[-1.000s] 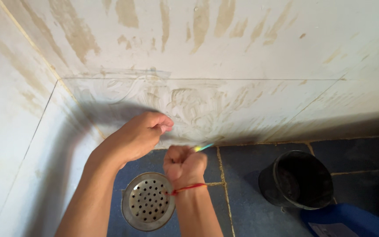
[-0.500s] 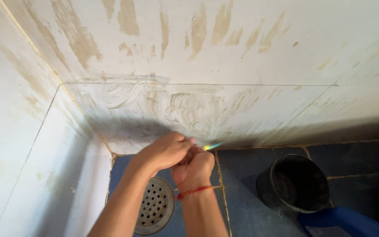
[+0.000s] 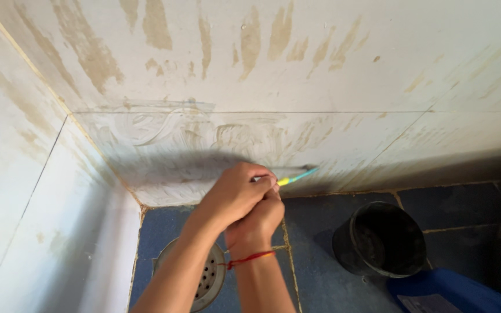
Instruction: The person cleans wall tiles by scrubbing the tile surface and grout lines with a toothbrush.
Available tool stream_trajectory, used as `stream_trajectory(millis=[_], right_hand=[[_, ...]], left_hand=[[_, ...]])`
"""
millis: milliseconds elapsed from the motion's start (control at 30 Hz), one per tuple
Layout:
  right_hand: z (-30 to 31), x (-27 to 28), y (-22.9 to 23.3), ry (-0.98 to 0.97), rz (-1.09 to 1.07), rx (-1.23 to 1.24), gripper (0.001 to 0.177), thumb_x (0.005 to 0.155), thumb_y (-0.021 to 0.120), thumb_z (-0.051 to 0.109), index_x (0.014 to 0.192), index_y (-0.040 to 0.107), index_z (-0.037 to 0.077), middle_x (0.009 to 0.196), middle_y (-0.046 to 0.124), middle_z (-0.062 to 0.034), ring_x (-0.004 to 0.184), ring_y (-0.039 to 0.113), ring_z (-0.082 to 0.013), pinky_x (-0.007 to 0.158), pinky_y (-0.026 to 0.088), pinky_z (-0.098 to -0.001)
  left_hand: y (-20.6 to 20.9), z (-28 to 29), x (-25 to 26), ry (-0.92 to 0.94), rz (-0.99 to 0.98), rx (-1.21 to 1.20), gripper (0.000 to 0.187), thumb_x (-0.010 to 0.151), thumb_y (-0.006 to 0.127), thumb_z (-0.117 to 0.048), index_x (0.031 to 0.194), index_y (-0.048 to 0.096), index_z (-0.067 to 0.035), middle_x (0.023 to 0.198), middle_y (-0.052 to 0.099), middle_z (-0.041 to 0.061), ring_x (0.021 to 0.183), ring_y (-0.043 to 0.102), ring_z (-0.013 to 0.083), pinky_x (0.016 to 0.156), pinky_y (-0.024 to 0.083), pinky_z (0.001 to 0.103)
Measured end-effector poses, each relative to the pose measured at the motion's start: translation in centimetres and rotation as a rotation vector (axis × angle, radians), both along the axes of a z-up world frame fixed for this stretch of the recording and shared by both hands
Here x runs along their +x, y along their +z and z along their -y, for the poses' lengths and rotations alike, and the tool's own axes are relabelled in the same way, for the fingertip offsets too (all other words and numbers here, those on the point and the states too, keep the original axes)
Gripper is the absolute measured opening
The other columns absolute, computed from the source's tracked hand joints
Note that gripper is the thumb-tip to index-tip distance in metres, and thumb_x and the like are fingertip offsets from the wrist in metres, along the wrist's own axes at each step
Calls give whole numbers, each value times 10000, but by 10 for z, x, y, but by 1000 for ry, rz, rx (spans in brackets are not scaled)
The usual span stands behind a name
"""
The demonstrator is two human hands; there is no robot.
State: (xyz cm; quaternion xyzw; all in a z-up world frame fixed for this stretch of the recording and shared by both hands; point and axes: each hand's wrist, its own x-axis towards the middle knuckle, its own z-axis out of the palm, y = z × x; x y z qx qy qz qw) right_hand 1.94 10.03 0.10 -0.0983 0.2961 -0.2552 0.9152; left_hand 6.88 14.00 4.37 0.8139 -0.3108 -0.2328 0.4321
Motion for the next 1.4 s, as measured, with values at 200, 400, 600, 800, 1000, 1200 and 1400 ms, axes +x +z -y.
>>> stream_trajectory(millis=[200, 400, 600, 800, 1000, 1200, 1400], right_hand=[[2, 26, -35, -95, 68, 27, 332, 1046, 318, 274, 1029, 611, 118, 1054, 686, -100, 963, 667, -264, 854, 568, -425], [5, 17, 2, 89, 52, 13, 375, 1013, 340, 319, 984, 609, 59, 957, 685, -146, 867, 670, -285, 775, 568, -418], [-18, 22, -14, -46, 49, 32, 352, 1023, 404, 354, 962, 632, 92, 948, 689, -102, 867, 661, -253, 768, 557, -393], [6, 26, -50, 80, 55, 57, 349, 983, 361, 303, 967, 640, 96, 953, 691, -124, 875, 661, -281, 768, 560, -424], [-11, 4, 0, 187, 105, -24, 495, 963, 317, 428, 990, 657, 70, 958, 690, -165, 892, 665, -316, 756, 557, -456], [-2, 14, -24, 114, 133, -57, 322, 953, 327, 255, 1037, 592, 92, 1028, 690, -180, 940, 670, -356, 788, 575, -509], [13, -1, 10, 309, 137, 83, 575, 952, 280, 464, 1064, 622, 16, 1007, 672, -239, 943, 672, -396, 799, 574, -509]], left_hand=[[17, -6, 5, 119, -129, 132, 263, 881, 614, -273, 950, 827, -136, 939, 815, 88, 887, 792, 269, 822, 590, 391], [55, -8, -5, 195, 78, 292, 255, 898, 680, -355, 998, 792, -149, 982, 767, 119, 934, 734, 318, 823, 569, 456], [40, -22, -5, 117, 189, 108, 245, 909, 643, -341, 979, 820, -187, 944, 783, 101, 880, 767, 276, 802, 588, 427], [24, -9, -7, 289, 113, 354, 202, 891, 677, -301, 964, 808, -166, 953, 769, 65, 930, 723, 290, 810, 574, 443], [38, -17, -16, 175, 203, 118, 201, 890, 666, -298, 951, 803, -165, 922, 776, 104, 860, 747, 305, 774, 583, 425], [22, -8, -7, 219, 147, 230, 201, 905, 636, -253, 875, 803, -145, 912, 791, 87, 877, 744, 304, 778, 577, 453], [42, 2, -17, 172, 373, 317, 235, 899, 698, -322, 919, 780, -103, 944, 743, 158, 893, 720, 353, 769, 582, 474]])
